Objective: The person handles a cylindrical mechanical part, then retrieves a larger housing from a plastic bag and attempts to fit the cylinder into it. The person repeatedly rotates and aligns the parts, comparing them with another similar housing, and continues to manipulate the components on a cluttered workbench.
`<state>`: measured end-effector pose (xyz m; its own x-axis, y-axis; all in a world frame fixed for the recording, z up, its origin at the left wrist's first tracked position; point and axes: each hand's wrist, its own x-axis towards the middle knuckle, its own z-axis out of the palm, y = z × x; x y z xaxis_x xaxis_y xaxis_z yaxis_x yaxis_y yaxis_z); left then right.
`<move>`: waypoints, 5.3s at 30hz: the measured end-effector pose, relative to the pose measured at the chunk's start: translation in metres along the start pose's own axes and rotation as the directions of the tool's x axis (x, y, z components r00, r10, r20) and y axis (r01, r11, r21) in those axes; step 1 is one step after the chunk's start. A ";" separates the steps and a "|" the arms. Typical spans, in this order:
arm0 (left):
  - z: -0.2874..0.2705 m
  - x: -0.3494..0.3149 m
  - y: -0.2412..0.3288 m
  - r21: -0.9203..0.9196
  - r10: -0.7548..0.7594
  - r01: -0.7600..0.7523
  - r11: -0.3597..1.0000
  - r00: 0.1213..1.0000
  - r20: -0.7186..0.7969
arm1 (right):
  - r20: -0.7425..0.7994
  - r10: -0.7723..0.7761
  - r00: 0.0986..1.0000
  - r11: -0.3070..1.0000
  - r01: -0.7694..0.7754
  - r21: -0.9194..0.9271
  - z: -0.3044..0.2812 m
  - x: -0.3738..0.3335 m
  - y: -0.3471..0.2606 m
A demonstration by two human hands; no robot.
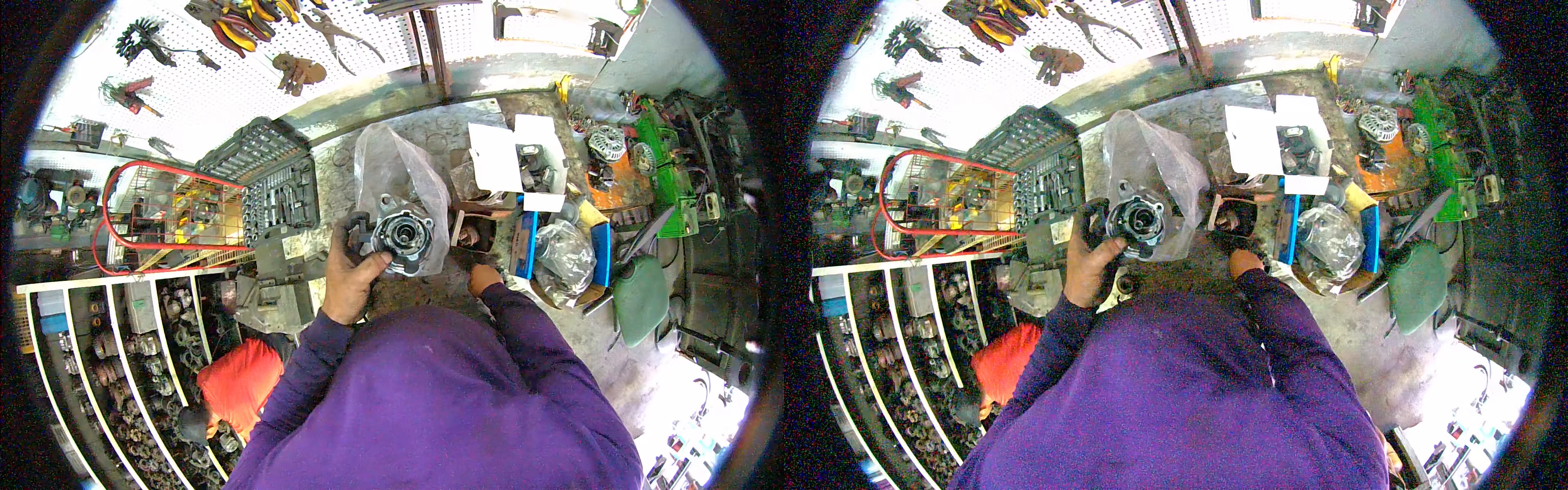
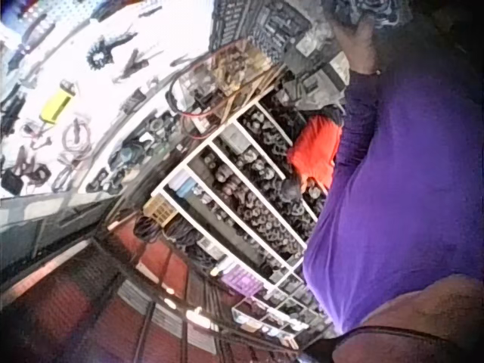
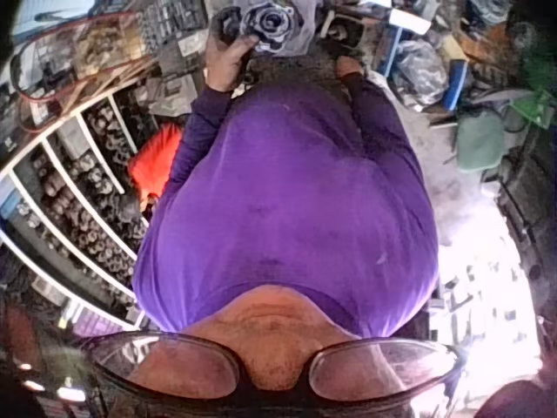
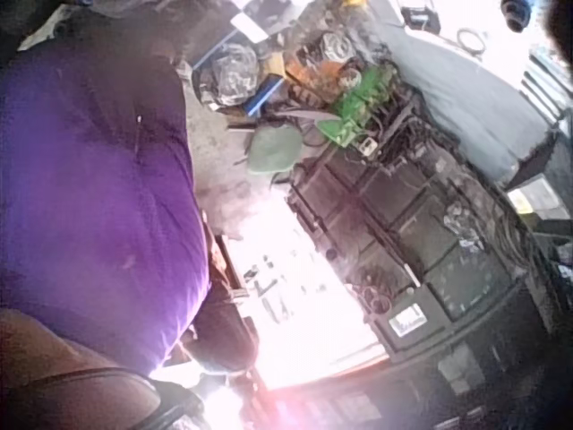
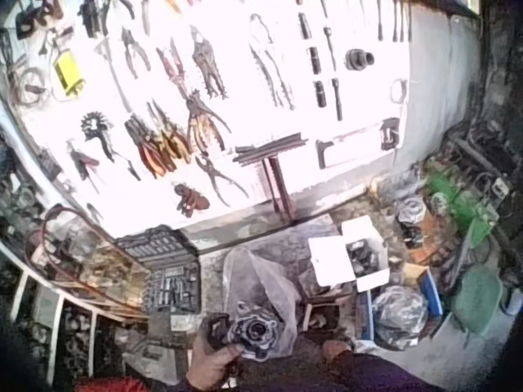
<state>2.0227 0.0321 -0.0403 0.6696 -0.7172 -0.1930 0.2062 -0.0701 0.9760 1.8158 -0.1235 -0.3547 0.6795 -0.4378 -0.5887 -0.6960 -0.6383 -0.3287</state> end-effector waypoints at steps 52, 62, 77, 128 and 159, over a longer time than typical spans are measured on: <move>-0.024 -0.009 -0.024 -0.678 -0.351 0.341 0.651 0.927 0.130 | -0.541 -0.378 0.751 0.187 0.634 0.750 -0.229 -0.164 -0.164; -0.034 -0.012 -0.040 -0.584 -0.233 0.345 0.734 0.937 0.261 | -0.628 -0.510 0.588 0.653 0.740 0.163 -0.246 -0.160 -0.146; -0.036 -0.012 -0.041 -0.587 -0.237 0.385 0.712 0.919 0.316 | -0.643 -0.516 0.566 0.647 0.749 0.141 -0.235 -0.156 -0.124; 0.036 0.061 0.037 -0.446 -0.090 0.362 0.818 0.847 0.523 | -0.384 -0.124 0.915 -0.402 0.307 0.862 -0.278 -0.151 -0.148; 0.091 0.071 0.092 -0.649 0.024 0.316 0.693 0.888 0.459 | -0.769 0.087 0.634 0.475 0.652 0.591 -0.325 -0.185 -0.168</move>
<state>2.0246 -0.0887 0.0448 0.2726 -0.9568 -0.1012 0.8170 0.1746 0.5496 1.8828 -0.1408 0.0491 0.5485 -0.8195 0.1662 -0.0251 -0.2148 -0.9763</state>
